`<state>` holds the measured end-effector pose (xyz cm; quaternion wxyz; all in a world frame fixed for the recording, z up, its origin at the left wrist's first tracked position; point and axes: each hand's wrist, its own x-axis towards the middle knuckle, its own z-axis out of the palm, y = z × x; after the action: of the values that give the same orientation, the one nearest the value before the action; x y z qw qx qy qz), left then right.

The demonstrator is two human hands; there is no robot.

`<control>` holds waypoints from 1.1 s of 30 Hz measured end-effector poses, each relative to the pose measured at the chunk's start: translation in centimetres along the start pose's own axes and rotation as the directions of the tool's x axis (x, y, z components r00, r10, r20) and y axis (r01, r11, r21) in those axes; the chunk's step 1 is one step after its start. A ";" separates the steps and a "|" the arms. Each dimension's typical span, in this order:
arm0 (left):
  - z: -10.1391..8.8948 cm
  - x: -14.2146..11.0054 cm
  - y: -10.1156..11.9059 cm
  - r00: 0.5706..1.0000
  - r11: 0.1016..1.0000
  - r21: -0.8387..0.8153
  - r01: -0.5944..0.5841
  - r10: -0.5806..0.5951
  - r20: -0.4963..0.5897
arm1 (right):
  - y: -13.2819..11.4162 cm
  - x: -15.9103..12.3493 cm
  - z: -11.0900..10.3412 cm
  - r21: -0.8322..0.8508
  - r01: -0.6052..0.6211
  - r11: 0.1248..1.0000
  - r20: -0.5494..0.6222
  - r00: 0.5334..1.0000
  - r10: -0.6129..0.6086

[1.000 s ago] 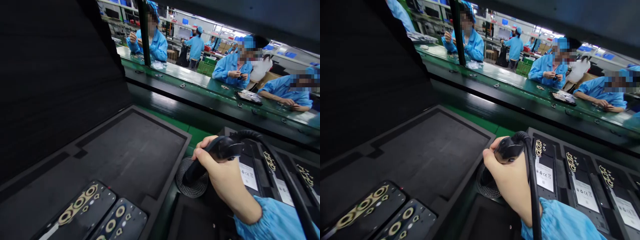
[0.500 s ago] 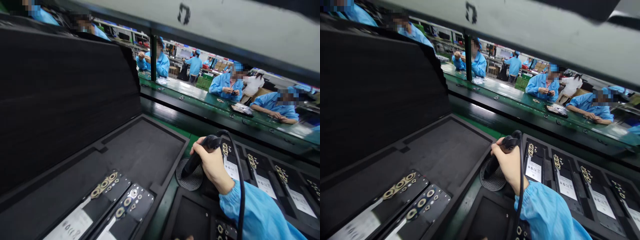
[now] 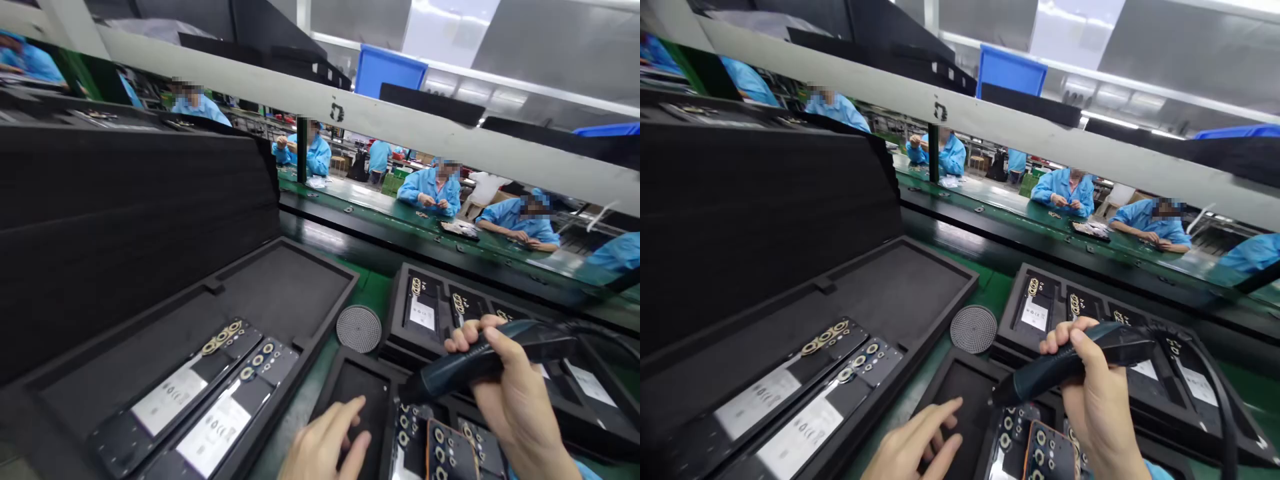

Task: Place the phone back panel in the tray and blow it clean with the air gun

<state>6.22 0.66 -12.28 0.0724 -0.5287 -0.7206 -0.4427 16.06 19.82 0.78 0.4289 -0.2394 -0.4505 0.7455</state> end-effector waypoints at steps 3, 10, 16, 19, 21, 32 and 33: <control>-0.3 0.8 1.8 0.999 0.999 0.038 -0.031 0.031 0.014 | -1.0 -1.4 -0.9 0.039 -0.024 0.999 -0.037 0.999 0.025; 0.7 1.5 3.9 0.991 0.990 -0.050 -0.132 0.133 0.018 | -2.5 -3.2 -2.3 0.088 -0.007 0.996 -0.039 0.999 0.011; 0.4 2.1 4.4 0.983 0.988 -0.074 -0.134 0.142 0.117 | -3.2 -3.8 -3.4 0.129 0.036 0.991 -0.072 0.997 -0.027; -0.2 3.5 3.8 0.979 0.997 -0.054 -0.053 0.063 0.195 | -3.6 -4.1 -4.2 0.138 0.078 0.987 -0.093 0.993 -0.066; -0.4 5.2 2.7 0.979 0.999 -0.016 0.034 -0.030 0.200 | -3.7 -4.5 -4.8 0.132 0.099 0.986 -0.114 0.990 -0.084; 2.2 12.6 -3.8 0.896 0.894 0.303 0.331 -0.398 0.195 | -3.8 -6.2 -7.1 0.093 0.121 0.988 -0.168 0.980 -0.104; 2.3 12.6 -3.8 0.894 0.890 0.309 0.335 -0.403 0.194 | -3.7 -6.2 -7.4 0.096 0.122 0.988 -0.172 0.979 -0.105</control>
<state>-1.51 10.89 -8.61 -0.0354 -0.4182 -0.8648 -0.2757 26.36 18.78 0.32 0.5191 -0.2517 -0.3857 0.7200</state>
